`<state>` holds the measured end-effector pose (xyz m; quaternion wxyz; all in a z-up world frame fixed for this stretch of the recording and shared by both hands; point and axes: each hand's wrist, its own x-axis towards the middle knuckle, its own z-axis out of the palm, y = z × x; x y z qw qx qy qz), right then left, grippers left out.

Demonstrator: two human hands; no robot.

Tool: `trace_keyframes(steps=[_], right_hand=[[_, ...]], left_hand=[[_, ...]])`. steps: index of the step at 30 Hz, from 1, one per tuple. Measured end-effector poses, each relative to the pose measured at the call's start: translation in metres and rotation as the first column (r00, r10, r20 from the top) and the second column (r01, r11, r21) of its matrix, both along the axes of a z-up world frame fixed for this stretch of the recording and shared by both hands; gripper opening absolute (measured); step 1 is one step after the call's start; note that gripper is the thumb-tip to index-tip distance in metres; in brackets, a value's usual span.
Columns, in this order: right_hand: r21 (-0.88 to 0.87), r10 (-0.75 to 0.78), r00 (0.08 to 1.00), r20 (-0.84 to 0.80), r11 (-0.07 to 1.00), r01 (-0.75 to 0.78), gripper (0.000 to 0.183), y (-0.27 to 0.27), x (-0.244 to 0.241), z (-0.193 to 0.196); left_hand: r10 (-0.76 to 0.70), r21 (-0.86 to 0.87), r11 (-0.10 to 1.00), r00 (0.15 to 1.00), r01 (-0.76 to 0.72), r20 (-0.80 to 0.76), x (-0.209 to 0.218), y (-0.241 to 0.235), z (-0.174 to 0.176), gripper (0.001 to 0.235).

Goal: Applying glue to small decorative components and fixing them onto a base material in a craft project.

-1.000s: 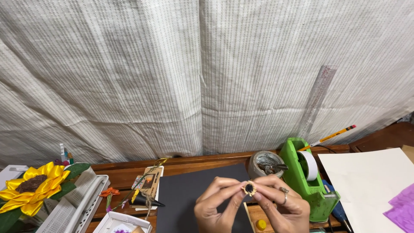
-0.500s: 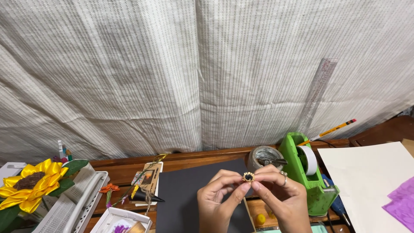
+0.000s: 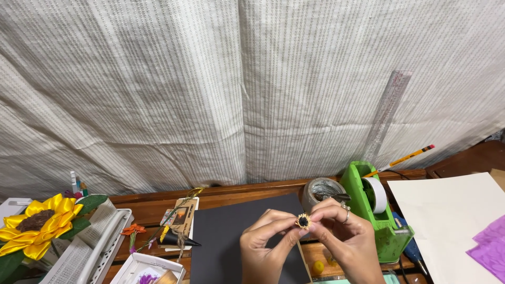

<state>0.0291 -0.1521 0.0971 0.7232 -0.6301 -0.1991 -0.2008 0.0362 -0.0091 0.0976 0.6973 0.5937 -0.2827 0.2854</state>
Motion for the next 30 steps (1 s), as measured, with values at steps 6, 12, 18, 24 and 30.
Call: trace_keyframes(steps=[6, 12, 18, 24, 30], right_hand=[[-0.156, -0.042, 0.998, 0.042, 0.987, 0.048, 0.024, -0.004, -0.007, 0.013], [-0.14, 0.007, 0.999, 0.051, 0.99, 0.0, 0.018, -0.002, -0.01, 0.008], [-0.153, -0.001, 1.0, -0.014, 0.988, -0.001, 0.021, -0.003, -0.011, 0.009], [-0.107, 0.086, 0.994, 0.064, 0.991, -0.079, 0.015, -0.003, -0.014, 0.016], [-0.092, 0.023, 0.998, 0.055, 0.996, -0.018, 0.005, 0.0, -0.013, 0.017]], left_hand=[[0.155, 0.092, 0.979, 0.957, -0.182, 0.246, -0.002, 0.002, 0.01, 0.004], [0.248, 0.081, 0.949, 0.88, -0.304, 0.405, -0.002, 0.0, 0.011, 0.007], [0.226, 0.058, 0.964, 0.915, -0.259, 0.334, -0.002, -0.001, 0.009, 0.01], [0.261, 0.03, 0.958, 0.908, -0.286, 0.328, 0.001, -0.001, 0.006, 0.012], [0.164, 0.108, 0.973, 0.94, -0.204, 0.298, -0.004, 0.0, 0.012, 0.014]])
